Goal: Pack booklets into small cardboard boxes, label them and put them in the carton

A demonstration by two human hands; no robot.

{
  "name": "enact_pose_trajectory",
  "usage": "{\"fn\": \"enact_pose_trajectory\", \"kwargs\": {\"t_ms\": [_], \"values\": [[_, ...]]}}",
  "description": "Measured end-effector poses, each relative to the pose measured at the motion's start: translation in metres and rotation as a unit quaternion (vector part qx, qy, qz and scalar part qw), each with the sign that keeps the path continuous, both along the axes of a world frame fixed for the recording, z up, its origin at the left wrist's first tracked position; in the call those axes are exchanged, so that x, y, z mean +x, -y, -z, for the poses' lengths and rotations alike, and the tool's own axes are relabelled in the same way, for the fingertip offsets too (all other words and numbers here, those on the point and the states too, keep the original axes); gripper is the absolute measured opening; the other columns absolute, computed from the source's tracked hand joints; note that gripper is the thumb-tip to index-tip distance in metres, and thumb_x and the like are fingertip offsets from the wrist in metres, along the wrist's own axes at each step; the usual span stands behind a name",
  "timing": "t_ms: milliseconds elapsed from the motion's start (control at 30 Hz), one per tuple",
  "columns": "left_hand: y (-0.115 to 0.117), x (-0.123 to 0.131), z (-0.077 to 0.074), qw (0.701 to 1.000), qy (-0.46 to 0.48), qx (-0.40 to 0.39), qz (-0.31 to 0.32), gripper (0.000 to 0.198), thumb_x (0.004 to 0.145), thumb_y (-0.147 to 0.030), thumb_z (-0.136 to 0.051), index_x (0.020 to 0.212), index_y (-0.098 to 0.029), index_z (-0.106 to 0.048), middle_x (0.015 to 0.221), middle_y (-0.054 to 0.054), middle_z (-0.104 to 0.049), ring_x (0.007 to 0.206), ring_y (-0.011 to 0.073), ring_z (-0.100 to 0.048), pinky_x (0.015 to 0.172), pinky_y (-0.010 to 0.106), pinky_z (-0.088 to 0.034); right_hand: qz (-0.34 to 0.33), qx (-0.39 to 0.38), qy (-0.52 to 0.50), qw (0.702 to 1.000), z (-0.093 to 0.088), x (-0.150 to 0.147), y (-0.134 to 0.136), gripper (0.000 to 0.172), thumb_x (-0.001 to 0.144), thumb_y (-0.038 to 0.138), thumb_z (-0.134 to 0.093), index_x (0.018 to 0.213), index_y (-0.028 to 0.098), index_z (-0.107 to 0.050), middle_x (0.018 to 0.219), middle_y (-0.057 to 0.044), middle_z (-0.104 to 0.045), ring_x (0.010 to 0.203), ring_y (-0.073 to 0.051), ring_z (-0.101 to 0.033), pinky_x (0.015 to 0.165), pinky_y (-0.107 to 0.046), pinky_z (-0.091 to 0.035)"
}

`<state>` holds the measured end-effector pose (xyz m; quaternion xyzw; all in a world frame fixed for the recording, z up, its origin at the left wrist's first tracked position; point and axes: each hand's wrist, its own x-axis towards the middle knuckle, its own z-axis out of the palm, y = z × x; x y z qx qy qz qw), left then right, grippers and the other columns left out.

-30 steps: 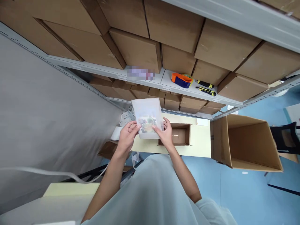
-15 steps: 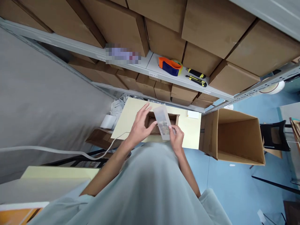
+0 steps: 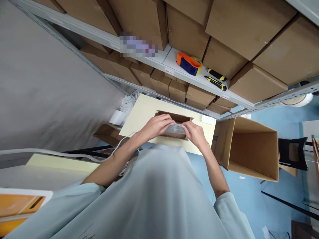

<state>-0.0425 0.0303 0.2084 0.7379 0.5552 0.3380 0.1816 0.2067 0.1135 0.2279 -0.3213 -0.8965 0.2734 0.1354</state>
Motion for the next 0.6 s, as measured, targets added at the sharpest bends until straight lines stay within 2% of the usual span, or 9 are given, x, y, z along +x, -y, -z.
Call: {"fn": "enact_pose_trajectory", "kwargs": {"t_ms": [100,233,367,433,533,600], "values": [[0.006,-0.01,0.011,0.999,-0.029,-0.035,-0.012,0.034,0.111,-0.033,-0.047,0.115,-0.024,-0.08,0.107,0.009,-0.074,0.099,0.0223,-0.071,0.084,0.03,-0.055,-0.023,-0.004,0.058,0.998,0.008,-0.012,-0.001,0.025,0.114,0.035,-0.052,0.125,0.028,-0.074,0.121,-0.006,-0.082,0.105,-0.025,-0.078,0.088,-0.032,-0.056],[0.007,-0.021,0.033,0.987,-0.071,-0.141,-0.029,0.033,0.106,-0.024,-0.05,0.123,-0.025,-0.078,0.121,0.008,-0.076,0.105,0.0243,-0.074,0.085,0.03,-0.055,-0.031,-0.004,0.171,0.985,0.026,-0.036,-0.003,0.03,0.113,0.025,-0.048,0.128,0.028,-0.073,0.125,-0.008,-0.082,0.108,-0.027,-0.078,0.087,-0.033,-0.055],[-0.004,-0.012,0.064,0.957,-0.14,-0.253,-0.033,0.036,0.1,-0.009,-0.051,0.122,-0.021,-0.077,0.118,0.013,-0.079,0.108,0.0309,-0.076,0.096,0.038,-0.055,-0.01,-0.04,0.279,0.959,0.053,-0.059,-0.005,0.033,0.107,0.011,-0.053,0.128,0.024,-0.074,0.119,-0.015,-0.083,0.111,-0.032,-0.079,0.097,-0.04,-0.054],[-0.013,-0.004,0.082,0.946,-0.136,-0.292,-0.043,0.033,0.099,-0.008,-0.052,0.116,-0.019,-0.079,0.112,0.016,-0.08,0.113,0.034,-0.075,0.102,0.043,-0.053,0.016,-0.076,0.298,0.952,0.068,-0.067,-0.007,0.035,0.102,0.004,-0.057,0.126,0.02,-0.075,0.117,-0.018,-0.083,0.114,-0.033,-0.078,0.104,-0.044,-0.053],[-0.027,0.006,0.106,0.939,-0.099,-0.325,-0.054,0.025,0.097,-0.008,-0.058,0.101,-0.018,-0.081,0.106,0.019,-0.08,0.118,0.0363,-0.074,0.106,0.045,-0.053,0.047,-0.109,0.29,0.95,0.092,-0.078,-0.009,0.021,0.102,0.007,-0.064,0.115,0.014,-0.078,0.114,-0.021,-0.082,0.114,-0.031,-0.078,0.106,-0.044,-0.054],[-0.035,0.008,0.118,0.937,-0.087,-0.334,-0.054,0.018,0.094,-0.01,-0.066,0.095,-0.019,-0.082,0.103,0.019,-0.081,0.119,0.0361,-0.074,0.105,0.044,-0.054,0.07,-0.116,0.265,0.955,0.105,-0.085,-0.009,0.017,0.105,0.02,-0.07,0.119,0.013,-0.076,0.122,-0.018,-0.078,0.114,-0.029,-0.076,0.103,-0.044,-0.058]]}}
